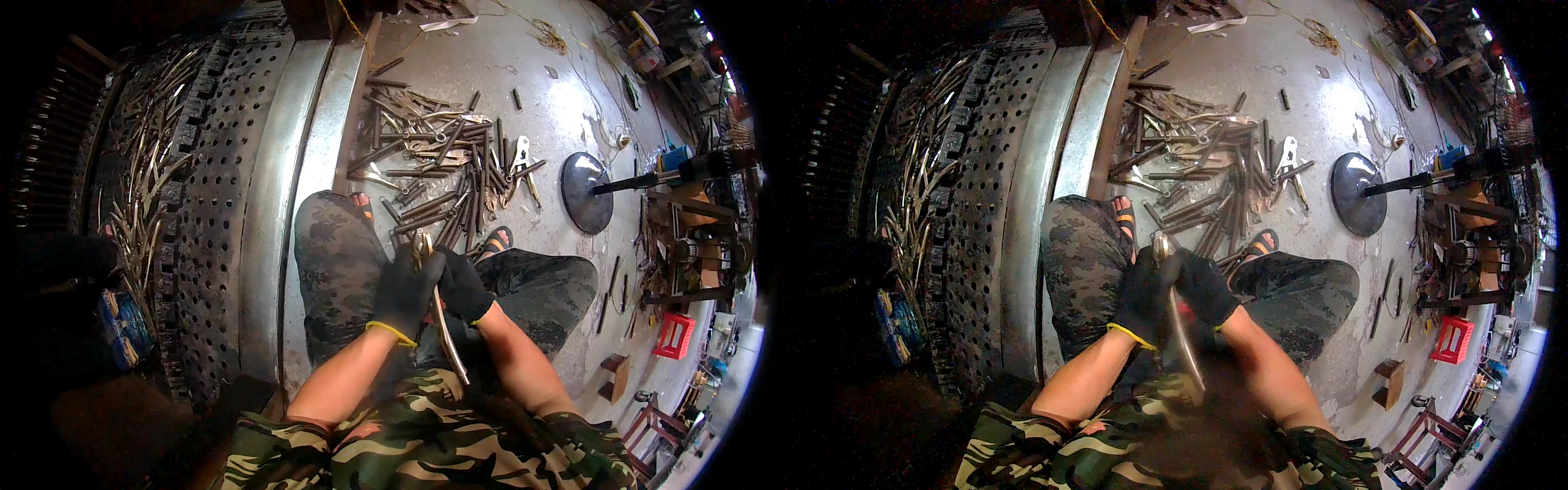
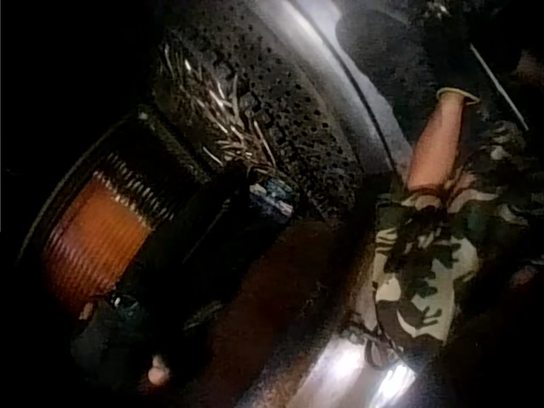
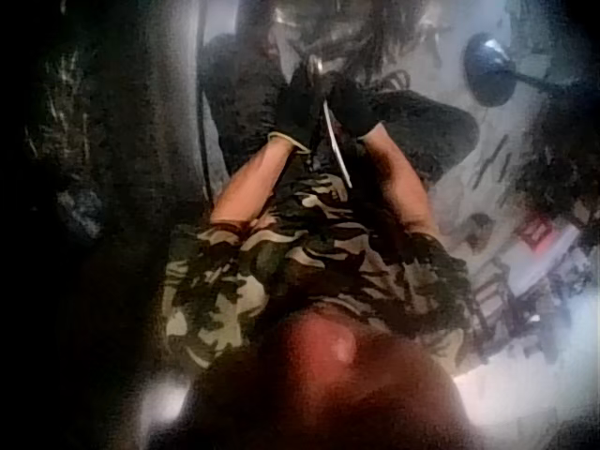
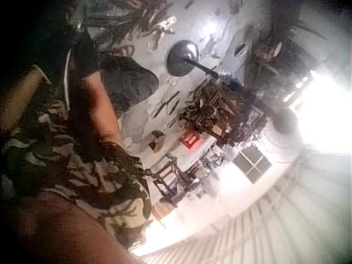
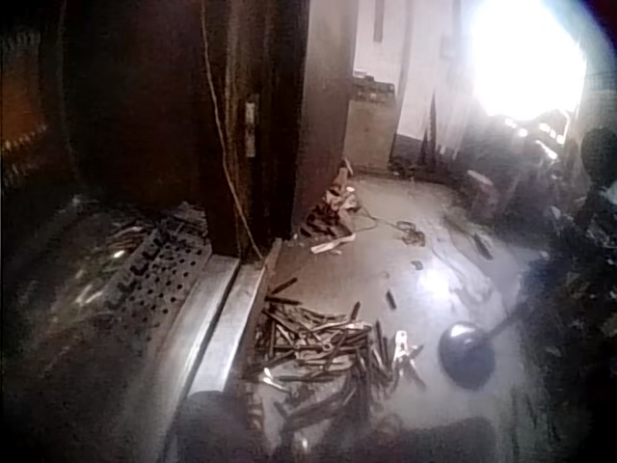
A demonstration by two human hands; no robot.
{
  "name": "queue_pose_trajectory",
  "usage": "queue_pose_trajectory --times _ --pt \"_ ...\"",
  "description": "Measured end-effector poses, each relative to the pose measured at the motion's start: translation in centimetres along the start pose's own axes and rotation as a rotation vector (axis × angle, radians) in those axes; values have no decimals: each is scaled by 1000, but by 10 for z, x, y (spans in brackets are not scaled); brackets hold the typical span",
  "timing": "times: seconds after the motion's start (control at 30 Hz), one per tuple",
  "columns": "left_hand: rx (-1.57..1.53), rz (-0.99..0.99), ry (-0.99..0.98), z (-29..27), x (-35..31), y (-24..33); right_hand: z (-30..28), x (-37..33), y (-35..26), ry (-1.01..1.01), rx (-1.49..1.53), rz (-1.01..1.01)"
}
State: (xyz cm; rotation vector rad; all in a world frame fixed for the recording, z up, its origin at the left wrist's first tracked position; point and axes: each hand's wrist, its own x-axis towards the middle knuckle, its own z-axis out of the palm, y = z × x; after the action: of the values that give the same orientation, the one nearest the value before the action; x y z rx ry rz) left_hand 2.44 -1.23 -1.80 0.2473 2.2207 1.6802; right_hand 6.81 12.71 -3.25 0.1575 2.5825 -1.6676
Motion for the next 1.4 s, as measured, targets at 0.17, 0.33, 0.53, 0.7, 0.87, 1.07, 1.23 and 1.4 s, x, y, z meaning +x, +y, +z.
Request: queue_pose_trajectory --times 0.17,0.33,0.53,0.7,0.87,1.07,1.23,1.4 --pt "123 123 -6 1 -3 -2 2 -5 12 -81 150 -67" --pt "169 62 -10 3 -6 -2 8 -9 11 -45 62 -115" --pt "81 -124 33 3 -4 18 26 -19 -11 99 498 134" --pt "89 -49 -21 0 0 3 8 -17 -8 68 -18 -78" --pt "120 133 -43 -1 -1 -4 -10 -6 19 -16 -210 -140" --pt "79 27 -111 1 0 -13 -15 2 3 -67 -33 1" --pt "126 104 -2 6 -1 -8 -4 -5 -6 -71 87 -94" --pt "17 -150 -5 0 0 24 0 -13 -12 6 -26 -137"
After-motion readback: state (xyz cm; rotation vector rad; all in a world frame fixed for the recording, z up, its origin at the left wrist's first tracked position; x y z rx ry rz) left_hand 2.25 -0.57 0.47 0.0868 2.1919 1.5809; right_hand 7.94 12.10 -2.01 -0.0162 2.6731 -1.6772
